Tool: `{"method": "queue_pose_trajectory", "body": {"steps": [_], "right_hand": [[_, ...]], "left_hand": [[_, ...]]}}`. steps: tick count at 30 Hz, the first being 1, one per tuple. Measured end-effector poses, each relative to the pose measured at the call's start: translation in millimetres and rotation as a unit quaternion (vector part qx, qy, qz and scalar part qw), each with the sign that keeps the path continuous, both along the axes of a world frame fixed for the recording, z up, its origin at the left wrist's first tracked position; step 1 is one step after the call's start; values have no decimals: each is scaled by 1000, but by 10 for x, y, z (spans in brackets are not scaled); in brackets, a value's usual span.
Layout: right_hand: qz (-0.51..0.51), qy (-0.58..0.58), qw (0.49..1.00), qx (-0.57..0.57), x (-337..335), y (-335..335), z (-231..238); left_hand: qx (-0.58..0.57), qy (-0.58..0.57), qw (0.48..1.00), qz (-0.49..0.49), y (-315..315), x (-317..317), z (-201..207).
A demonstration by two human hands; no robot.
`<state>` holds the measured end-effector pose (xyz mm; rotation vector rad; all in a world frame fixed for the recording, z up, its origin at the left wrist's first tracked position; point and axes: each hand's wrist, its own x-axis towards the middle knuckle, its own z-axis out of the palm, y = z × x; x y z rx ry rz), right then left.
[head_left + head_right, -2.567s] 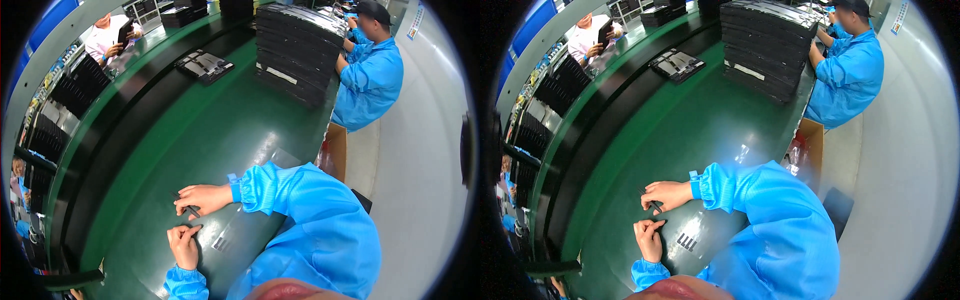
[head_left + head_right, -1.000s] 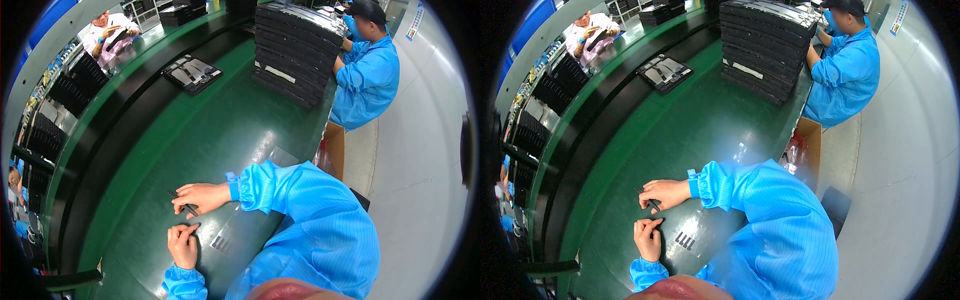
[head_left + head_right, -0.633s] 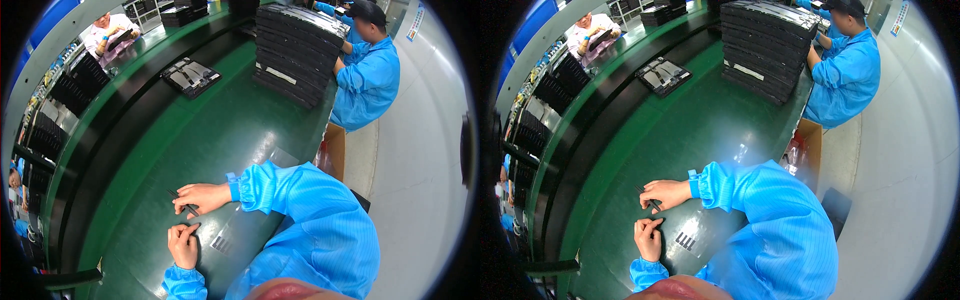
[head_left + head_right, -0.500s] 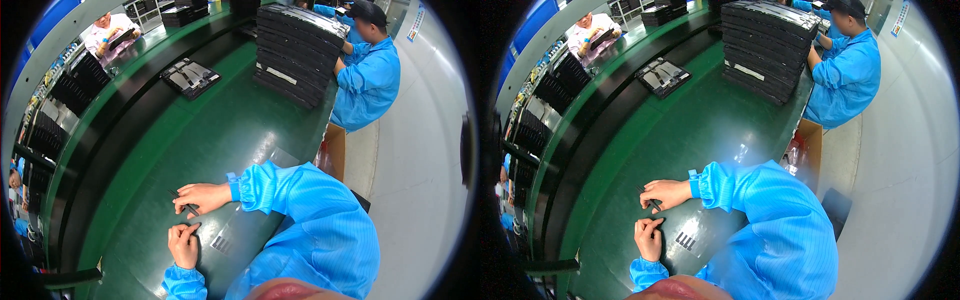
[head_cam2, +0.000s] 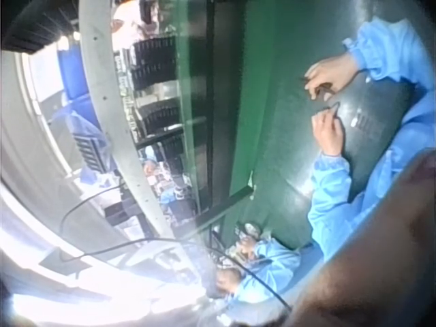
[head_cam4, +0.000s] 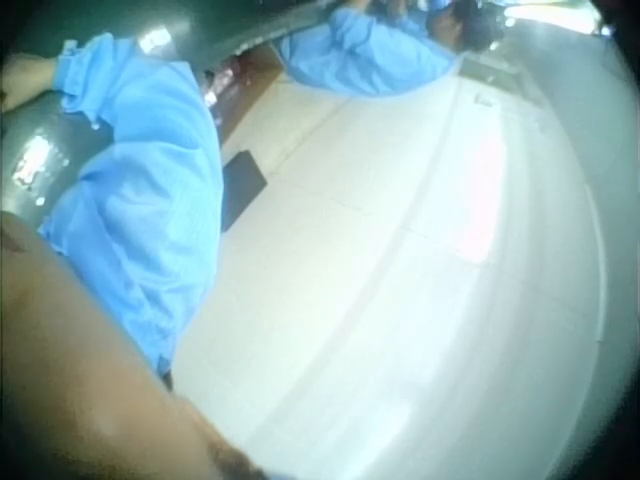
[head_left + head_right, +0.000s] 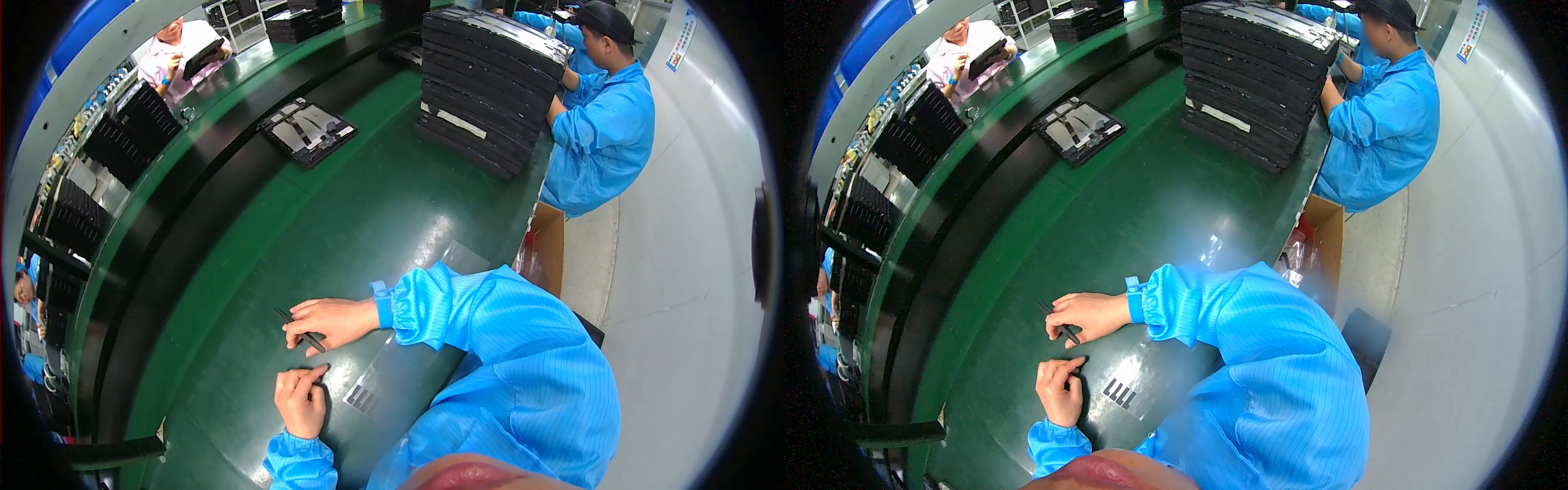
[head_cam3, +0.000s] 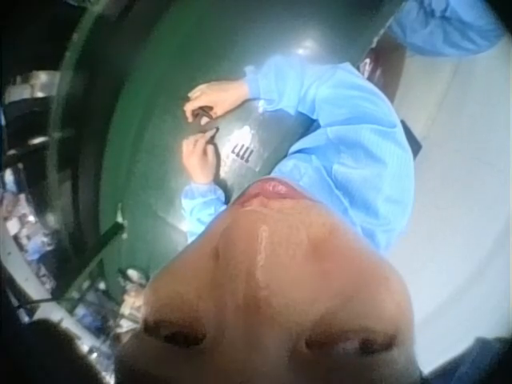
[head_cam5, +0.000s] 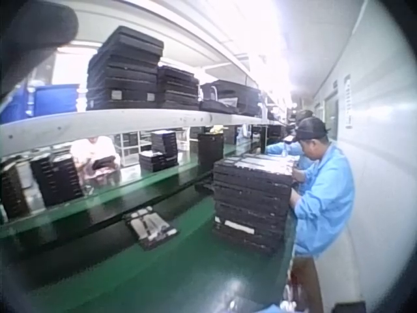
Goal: The person assembles internal components and ribbon cables onto a screen assembly using precision tweezers.
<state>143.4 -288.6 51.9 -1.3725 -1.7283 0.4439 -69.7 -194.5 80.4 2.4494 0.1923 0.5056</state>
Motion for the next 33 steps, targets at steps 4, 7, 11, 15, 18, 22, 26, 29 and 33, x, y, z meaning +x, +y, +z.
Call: {"method": "queue_pose_trajectory", "body": {"steps": [4, 7, 11, 15, 18, 22, 26, 29, 33], "right_hand": [[2, -2, 1000, 0, 68, -125, 62], [1, -2, 1000, 1, 74, -134, 56], [0, 2, 1000, 0, 55, -95, 18], [11, 3, 1000, -12, 176, -283, 132], [7, 9, 1000, -7, 240, -359, 201], [1, 5, 1000, 4, 266, -364, 173], [5, 7, 1000, -3, 291, -328, 158], [4, 5, 1000, 2, 313, -346, 174], [-1, 4, 1000, 4, 311, -364, 194]], "left_hand": [[-14, -12, 1000, -7, -155, 77, 93], [-13, -11, 1000, -10, -158, 84, 90], [-13, -7, 1000, -14, -104, 64, 39], [-20, -3, 1000, -8, -324, 170, 151], [-21, 1, 1000, -11, -387, 241, 236], [-29, 2, 999, -13, -387, 270, 222], [-32, -2, 999, -15, -358, 293, 178], [-33, -3, 999, -16, -372, 315, 175], [-28, -9, 999, -23, -374, 328, 200]]}}
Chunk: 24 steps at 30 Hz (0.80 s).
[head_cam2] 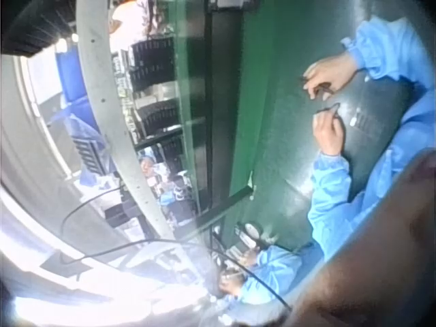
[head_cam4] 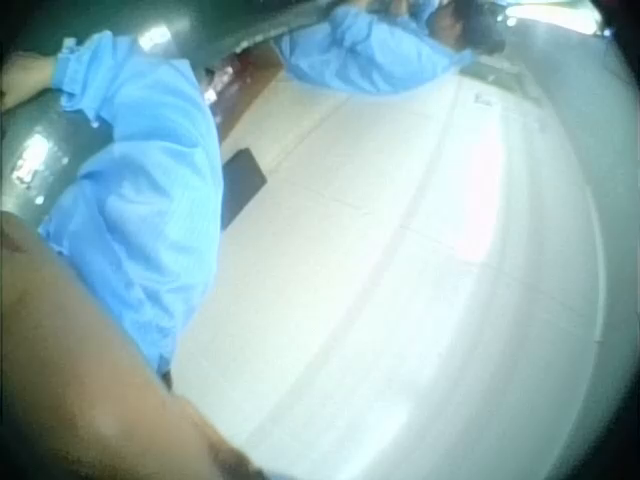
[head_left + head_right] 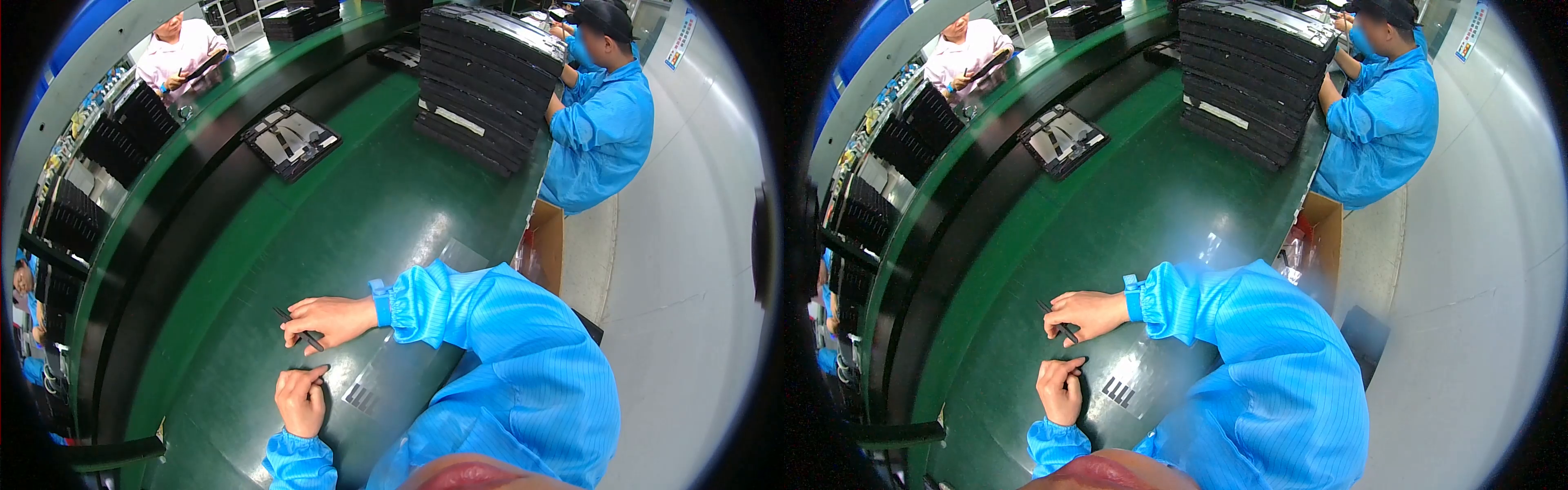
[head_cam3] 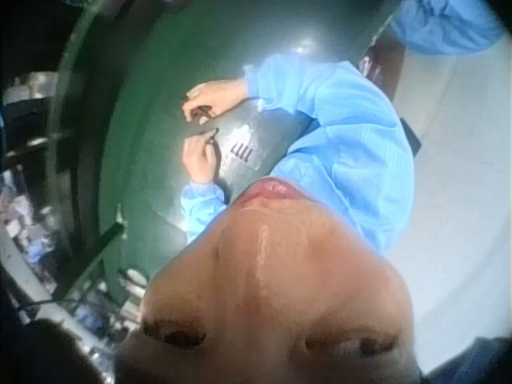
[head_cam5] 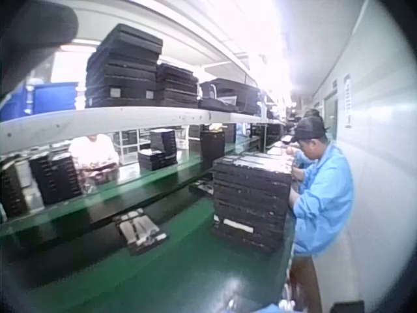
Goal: The person assembles internal components and ribbon cables onto a screen assembly using precision tweezers.
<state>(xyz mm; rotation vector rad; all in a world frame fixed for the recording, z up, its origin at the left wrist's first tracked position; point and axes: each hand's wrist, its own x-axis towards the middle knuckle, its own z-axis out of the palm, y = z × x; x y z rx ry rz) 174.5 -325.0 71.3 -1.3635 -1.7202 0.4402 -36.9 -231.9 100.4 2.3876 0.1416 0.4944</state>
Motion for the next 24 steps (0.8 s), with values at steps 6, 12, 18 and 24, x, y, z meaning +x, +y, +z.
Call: {"method": "queue_pose_trajectory", "body": {"steps": [6, 12, 18, 24], "right_hand": [[5, 8, 1000, -1, 163, -202, 97], [3, 4, 1000, 0, 258, -256, 85], [0, 2, 1000, 0, 339, -305, 106], [5, -3, 1000, 8, 454, -385, 139]], "left_hand": [[-3, 6, 1000, 4, -212, 155, 112], [-3, 6, 1000, 1, -270, 248, 121], [-4, 8, 1000, -2, -308, 328, 111], [-2, 16, 1000, 10, -400, 412, 144]]}}
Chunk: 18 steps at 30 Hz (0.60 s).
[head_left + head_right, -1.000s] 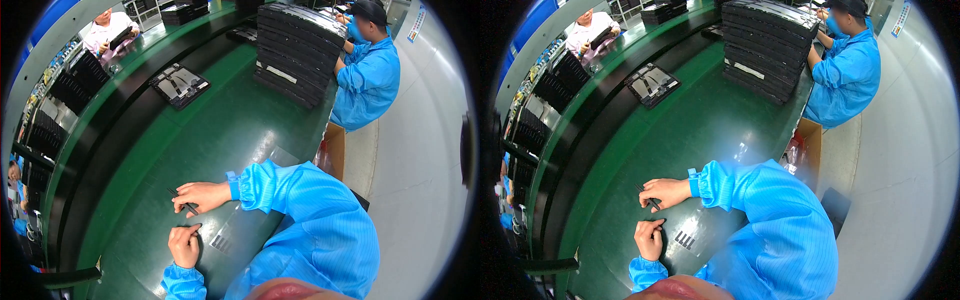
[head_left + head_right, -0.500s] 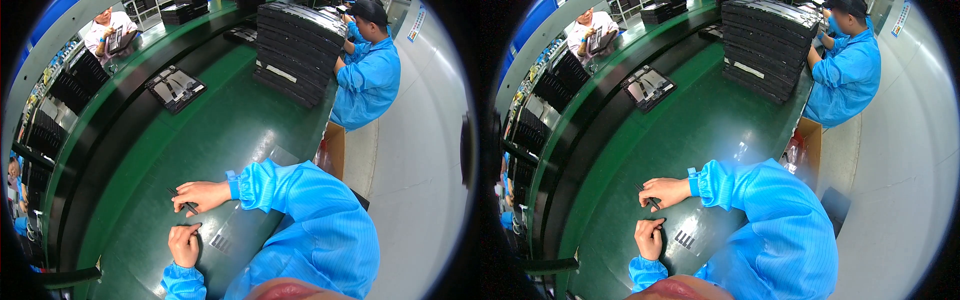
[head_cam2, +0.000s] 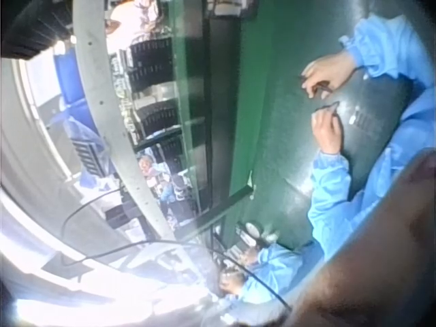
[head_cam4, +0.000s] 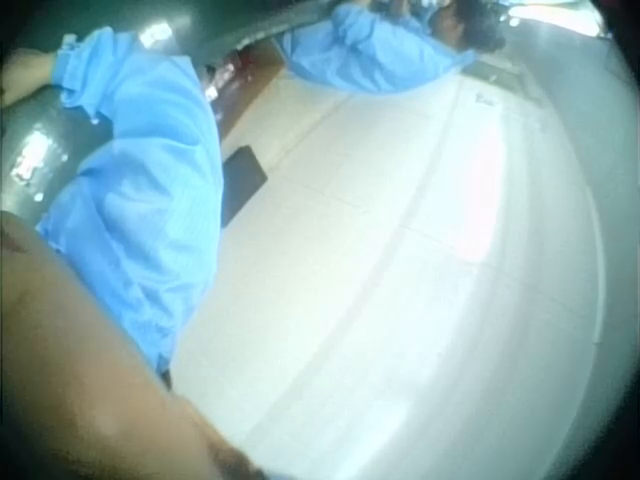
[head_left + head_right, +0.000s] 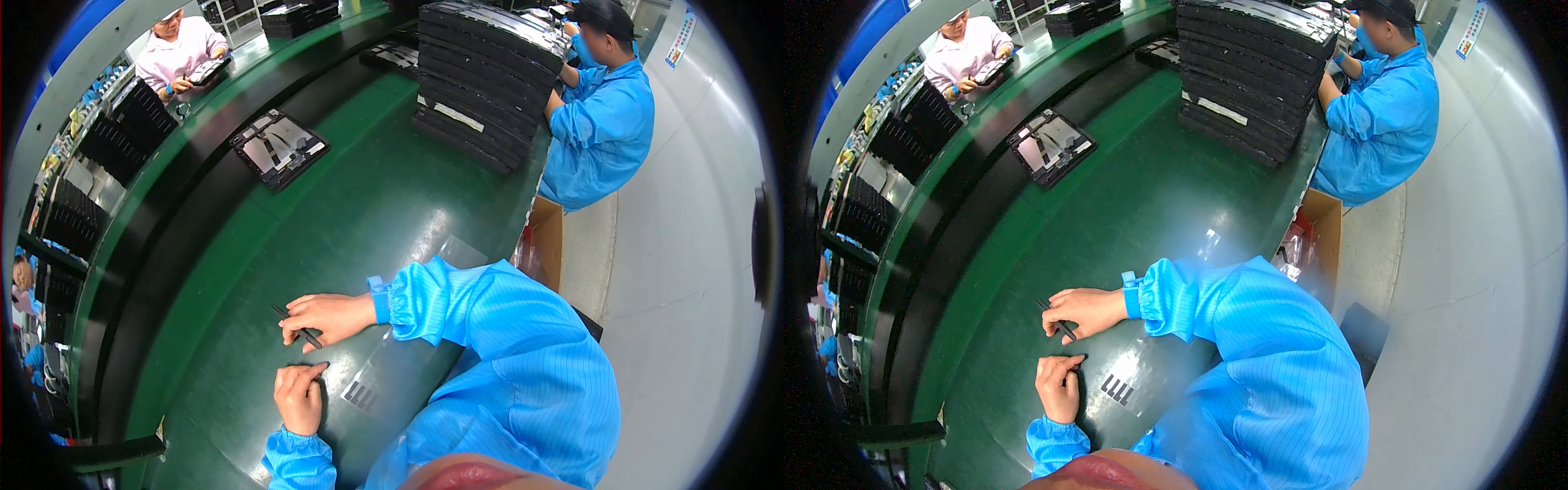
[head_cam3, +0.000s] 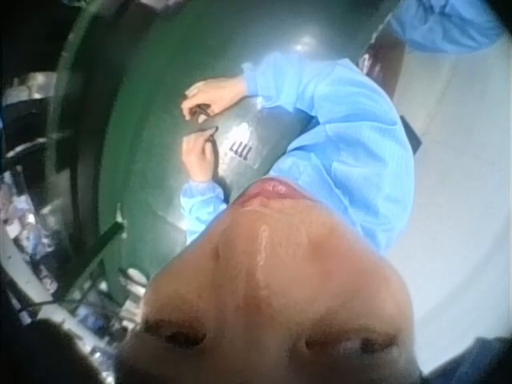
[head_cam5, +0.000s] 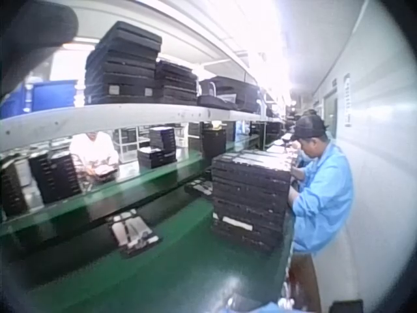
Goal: The person assembles internal components and ribbon cables onto a screen assembly using precision tweezers.
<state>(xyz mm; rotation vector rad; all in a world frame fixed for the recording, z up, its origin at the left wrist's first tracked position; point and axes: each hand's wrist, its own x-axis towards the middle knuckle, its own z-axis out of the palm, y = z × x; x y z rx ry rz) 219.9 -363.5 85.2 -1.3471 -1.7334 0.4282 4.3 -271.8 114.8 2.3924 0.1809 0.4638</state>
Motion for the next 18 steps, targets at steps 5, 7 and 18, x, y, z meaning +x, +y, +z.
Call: {"method": "queue_pose_trajectory", "body": {"steps": [5, 7, 18], "right_hand": [[-28, 101, 987, -118, 82, -105, 203], [-72, 230, 965, -100, 150, -210, 137], [-462, 76, 884, 9, 2000, -402, -108]], "left_hand": [[27, -9, 997, 77, 49, 122, 6], [43, -12, 990, 132, 118, 287, 11], [240, -51, 953, 180, 680, 1594, -186]]}}
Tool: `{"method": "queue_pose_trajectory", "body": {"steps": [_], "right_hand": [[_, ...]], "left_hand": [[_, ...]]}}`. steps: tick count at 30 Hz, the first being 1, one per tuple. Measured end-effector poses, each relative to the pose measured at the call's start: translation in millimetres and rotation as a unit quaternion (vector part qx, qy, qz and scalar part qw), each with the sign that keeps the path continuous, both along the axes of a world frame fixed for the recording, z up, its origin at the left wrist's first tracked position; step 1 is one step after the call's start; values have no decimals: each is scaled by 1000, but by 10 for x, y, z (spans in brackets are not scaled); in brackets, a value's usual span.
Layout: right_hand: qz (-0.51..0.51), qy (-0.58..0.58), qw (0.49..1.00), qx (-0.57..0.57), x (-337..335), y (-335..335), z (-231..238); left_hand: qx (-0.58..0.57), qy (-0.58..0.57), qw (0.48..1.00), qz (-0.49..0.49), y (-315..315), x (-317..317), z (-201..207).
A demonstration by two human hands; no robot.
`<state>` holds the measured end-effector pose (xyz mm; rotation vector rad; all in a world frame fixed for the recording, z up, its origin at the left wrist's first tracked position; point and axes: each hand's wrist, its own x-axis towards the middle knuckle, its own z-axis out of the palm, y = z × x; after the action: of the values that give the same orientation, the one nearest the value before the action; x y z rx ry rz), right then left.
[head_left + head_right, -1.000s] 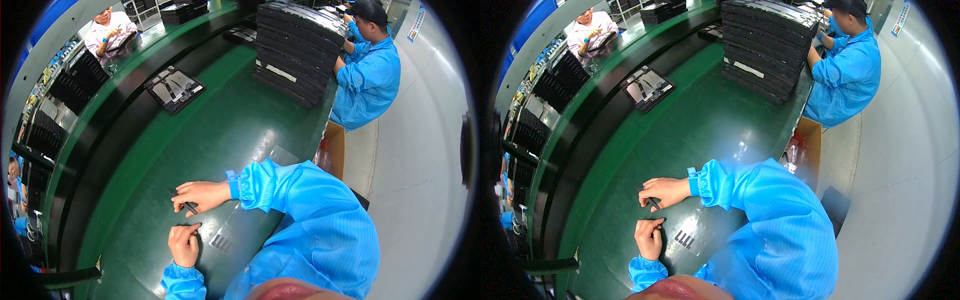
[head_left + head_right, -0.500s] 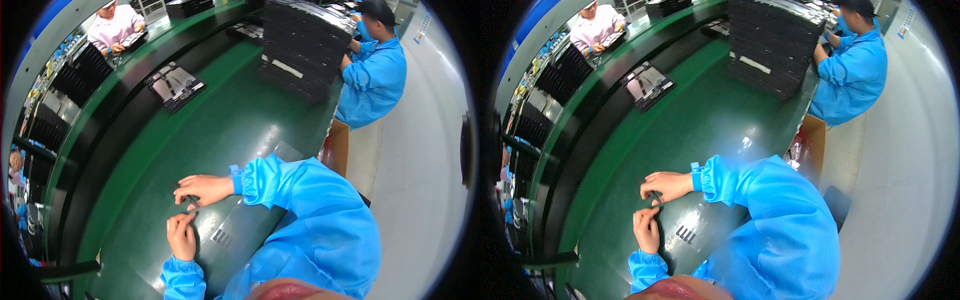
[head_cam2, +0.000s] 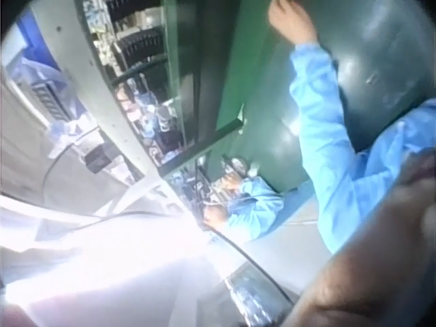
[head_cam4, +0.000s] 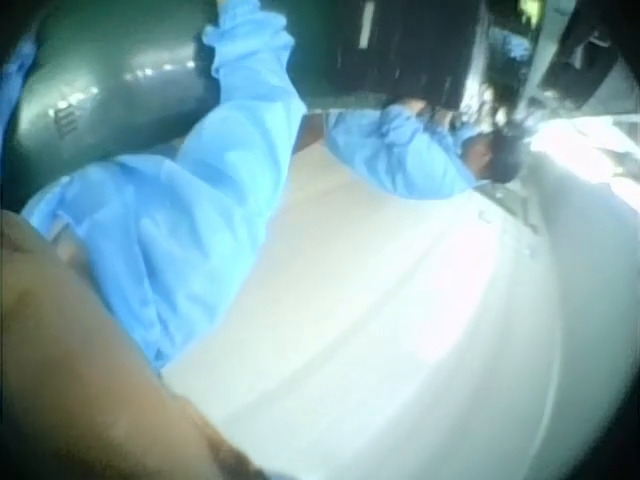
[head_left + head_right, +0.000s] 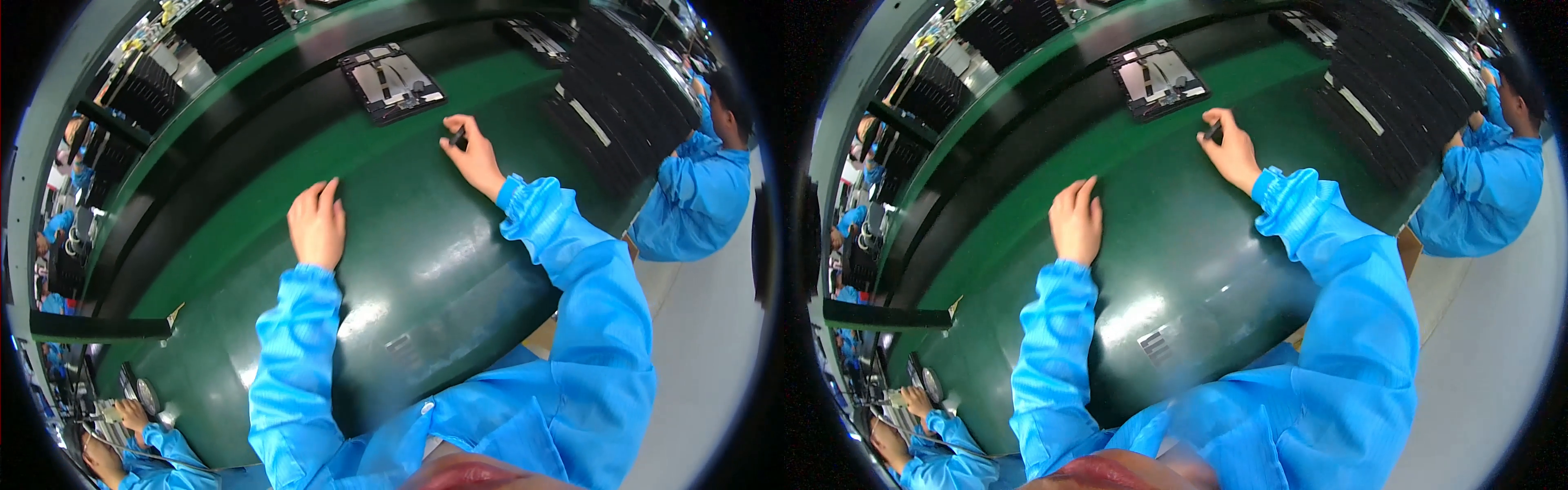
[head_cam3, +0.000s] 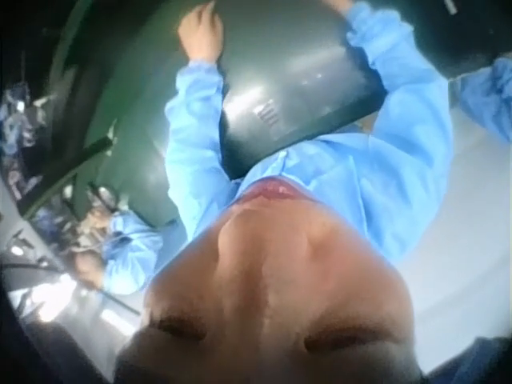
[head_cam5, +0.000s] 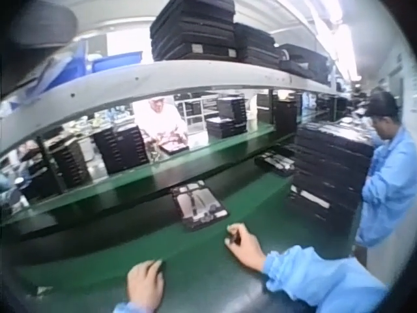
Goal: The person assembles internal components and ribbon cables onto a screen assembly using precision tweezers.
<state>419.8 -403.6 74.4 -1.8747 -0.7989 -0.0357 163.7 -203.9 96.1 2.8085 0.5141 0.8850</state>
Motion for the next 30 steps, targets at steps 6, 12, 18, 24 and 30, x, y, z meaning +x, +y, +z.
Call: {"method": "queue_pose_trajectory", "body": {"steps": [6, 12, 18, 24, 30], "right_hand": [[-182, -36, 983, -16, 432, 645, -101], [-170, -11, 985, -19, 680, 765, -182], [-136, 118, 973, 145, 415, 553, -141], [47, 248, 953, 167, -496, 22, 1], [297, 240, 924, -29, -1116, -735, 298]], "left_hand": [[23, 8, 999, 38, 81, 1156, -339], [-64, 31, 997, -9, 70, 1560, -398], [-348, -155, 925, 21, -100, 1283, -295], [-568, -238, 787, 40, -416, 168, -234], [-564, -87, 821, 2, -863, -1082, 127]]}}
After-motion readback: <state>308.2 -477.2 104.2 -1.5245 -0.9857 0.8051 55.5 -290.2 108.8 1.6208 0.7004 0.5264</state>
